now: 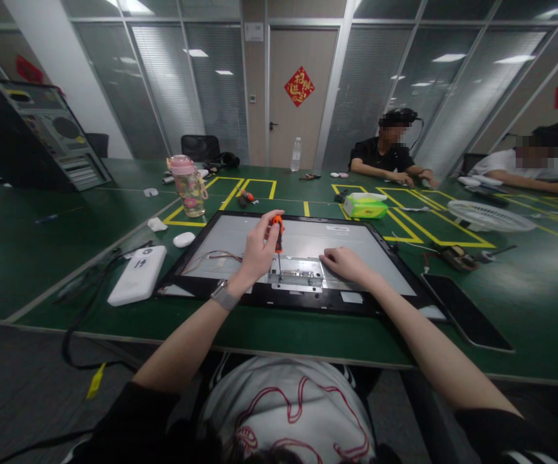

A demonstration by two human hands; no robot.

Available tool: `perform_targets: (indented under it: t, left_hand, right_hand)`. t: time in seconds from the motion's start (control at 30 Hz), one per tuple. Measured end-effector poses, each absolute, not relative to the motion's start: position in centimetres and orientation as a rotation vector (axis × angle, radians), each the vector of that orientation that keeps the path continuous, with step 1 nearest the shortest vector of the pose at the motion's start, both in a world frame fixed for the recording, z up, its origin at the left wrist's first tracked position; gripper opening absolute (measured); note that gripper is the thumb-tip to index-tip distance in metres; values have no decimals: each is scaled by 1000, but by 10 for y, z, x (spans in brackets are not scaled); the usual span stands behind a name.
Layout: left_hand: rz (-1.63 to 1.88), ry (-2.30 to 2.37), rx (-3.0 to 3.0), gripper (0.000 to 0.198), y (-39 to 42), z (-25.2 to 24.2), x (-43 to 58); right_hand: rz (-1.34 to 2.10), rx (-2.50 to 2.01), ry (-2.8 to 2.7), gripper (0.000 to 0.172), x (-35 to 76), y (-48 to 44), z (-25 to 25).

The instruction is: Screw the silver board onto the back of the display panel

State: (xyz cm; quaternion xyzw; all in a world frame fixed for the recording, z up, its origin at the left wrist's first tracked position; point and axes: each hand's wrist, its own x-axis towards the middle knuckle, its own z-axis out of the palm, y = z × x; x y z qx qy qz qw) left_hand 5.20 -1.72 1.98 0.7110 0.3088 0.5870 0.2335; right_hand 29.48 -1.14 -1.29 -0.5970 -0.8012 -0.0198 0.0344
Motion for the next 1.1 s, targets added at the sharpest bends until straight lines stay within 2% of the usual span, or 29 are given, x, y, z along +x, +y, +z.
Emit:
perform_targets:
  t: [1.1]
  left_hand:
    - [1592, 852, 1956, 28, -19, 23, 51]
  right_hand:
    - [-74, -1850, -2455, 39, 295, -10, -15]
